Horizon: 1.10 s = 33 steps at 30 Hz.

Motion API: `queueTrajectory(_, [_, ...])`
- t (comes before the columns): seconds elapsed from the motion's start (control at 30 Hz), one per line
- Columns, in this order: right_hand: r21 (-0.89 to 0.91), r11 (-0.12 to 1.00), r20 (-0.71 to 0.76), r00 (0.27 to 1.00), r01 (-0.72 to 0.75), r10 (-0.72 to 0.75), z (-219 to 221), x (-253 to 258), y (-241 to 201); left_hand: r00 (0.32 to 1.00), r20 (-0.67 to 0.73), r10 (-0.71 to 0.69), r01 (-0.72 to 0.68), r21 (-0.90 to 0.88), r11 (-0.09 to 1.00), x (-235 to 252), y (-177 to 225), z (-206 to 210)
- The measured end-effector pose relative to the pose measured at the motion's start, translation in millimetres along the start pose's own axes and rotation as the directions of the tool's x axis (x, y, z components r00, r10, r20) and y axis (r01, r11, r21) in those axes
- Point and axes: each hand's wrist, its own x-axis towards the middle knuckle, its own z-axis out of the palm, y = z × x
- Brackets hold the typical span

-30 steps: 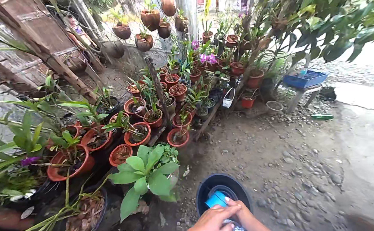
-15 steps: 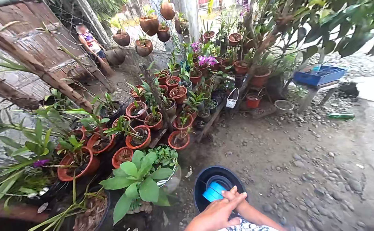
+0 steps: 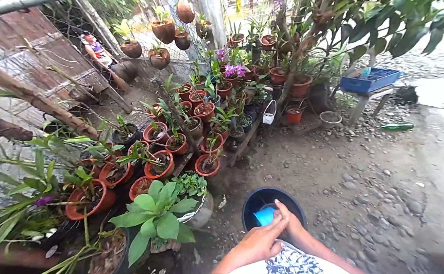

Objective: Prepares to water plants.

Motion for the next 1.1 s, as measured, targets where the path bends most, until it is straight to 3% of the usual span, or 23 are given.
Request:
queueTrajectory(0.1, [-0.111,0.993,0.028,0.999,-0.026,0.029,-10,-1,-3,0.993,-0.089,-0.071,0.068,-0.038,0.997,-2,1,4])
queueTrajectory(0.23, [-0.221,0.974,0.144,0.989,0.047,-0.015,-12,-6,0,0.985,-0.149,-0.09,0.082,-0.063,0.995,0,6,10])
queueTrajectory(0.5, [-0.041,0.988,0.248,0.96,0.147,-0.133,-19,-17,4,0.99,-0.101,-0.103,0.101,-0.026,0.995,10,23,21])
queueTrajectory(0.6, [-0.098,0.975,0.314,0.936,0.197,-0.158,-23,-18,5,0.985,-0.035,-0.168,0.167,-0.029,0.985,8,42,15])
queueTrajectory(0.67, [-0.144,0.966,0.363,0.92,0.213,-0.148,-25,-20,2,0.989,-0.055,-0.137,0.134,-0.056,0.989,7,31,26])
queueTrajectory(0.93, [-0.108,0.978,0.297,0.944,0.18,-0.142,-24,-32,0,0.982,-0.022,-0.185,0.184,-0.042,0.982,9,22,46])
queueTrajectory(1.1, [-0.071,0.986,0.288,0.949,0.153,-0.127,-30,-38,-2,0.982,-0.009,-0.188,0.187,-0.053,0.981,14,36,46])
